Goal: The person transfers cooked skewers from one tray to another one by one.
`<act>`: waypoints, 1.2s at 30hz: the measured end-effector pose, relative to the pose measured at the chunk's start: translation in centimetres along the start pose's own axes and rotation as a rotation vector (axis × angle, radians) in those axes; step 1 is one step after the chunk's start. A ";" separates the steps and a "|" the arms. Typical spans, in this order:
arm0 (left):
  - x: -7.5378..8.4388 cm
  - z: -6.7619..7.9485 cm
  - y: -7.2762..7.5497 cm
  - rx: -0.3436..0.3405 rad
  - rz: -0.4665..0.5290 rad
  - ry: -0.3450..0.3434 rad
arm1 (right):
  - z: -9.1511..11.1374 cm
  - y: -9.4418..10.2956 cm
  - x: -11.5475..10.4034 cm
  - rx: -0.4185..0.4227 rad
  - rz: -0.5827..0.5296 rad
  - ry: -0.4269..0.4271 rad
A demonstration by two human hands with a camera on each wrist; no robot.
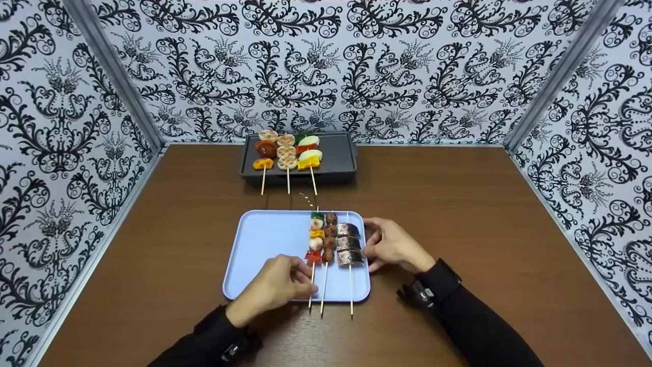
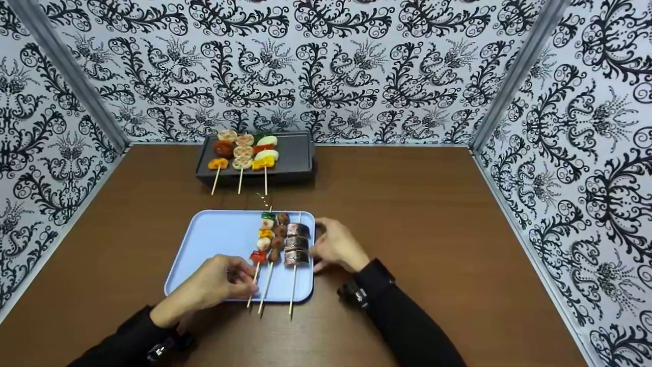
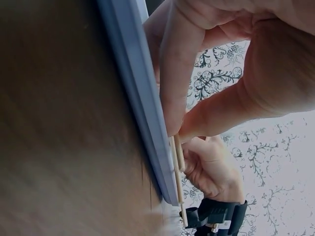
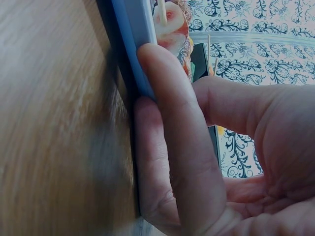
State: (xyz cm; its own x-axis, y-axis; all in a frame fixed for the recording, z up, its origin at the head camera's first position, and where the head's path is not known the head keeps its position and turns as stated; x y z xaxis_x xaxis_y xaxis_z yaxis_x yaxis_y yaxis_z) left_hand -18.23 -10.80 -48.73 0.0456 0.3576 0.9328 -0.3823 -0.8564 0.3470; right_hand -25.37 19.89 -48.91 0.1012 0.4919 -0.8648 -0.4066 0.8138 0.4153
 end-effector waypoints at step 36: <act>3.6 -2.8 6.7 0.319 -0.206 -0.156 | 0.1 0.1 0.0 0.008 0.007 -0.002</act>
State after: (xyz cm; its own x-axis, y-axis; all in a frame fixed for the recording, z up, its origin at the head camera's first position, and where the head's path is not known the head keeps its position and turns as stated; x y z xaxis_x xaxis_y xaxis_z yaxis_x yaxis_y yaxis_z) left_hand -23.25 -14.21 -43.27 0.2405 0.4936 0.8358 -0.0463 -0.8542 0.5178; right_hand -25.28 19.98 -48.88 0.0998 0.4985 -0.8611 -0.4004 0.8124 0.4238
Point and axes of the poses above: each hand's wrist, its own z-axis away from the middle knuckle, its own y-axis out of the back of the hand, x = y × z, the point moved 1 cm from there along -z, towards the middle knuckle, and after that the axes turned 9 degrees about z, right-handed, at the moved point
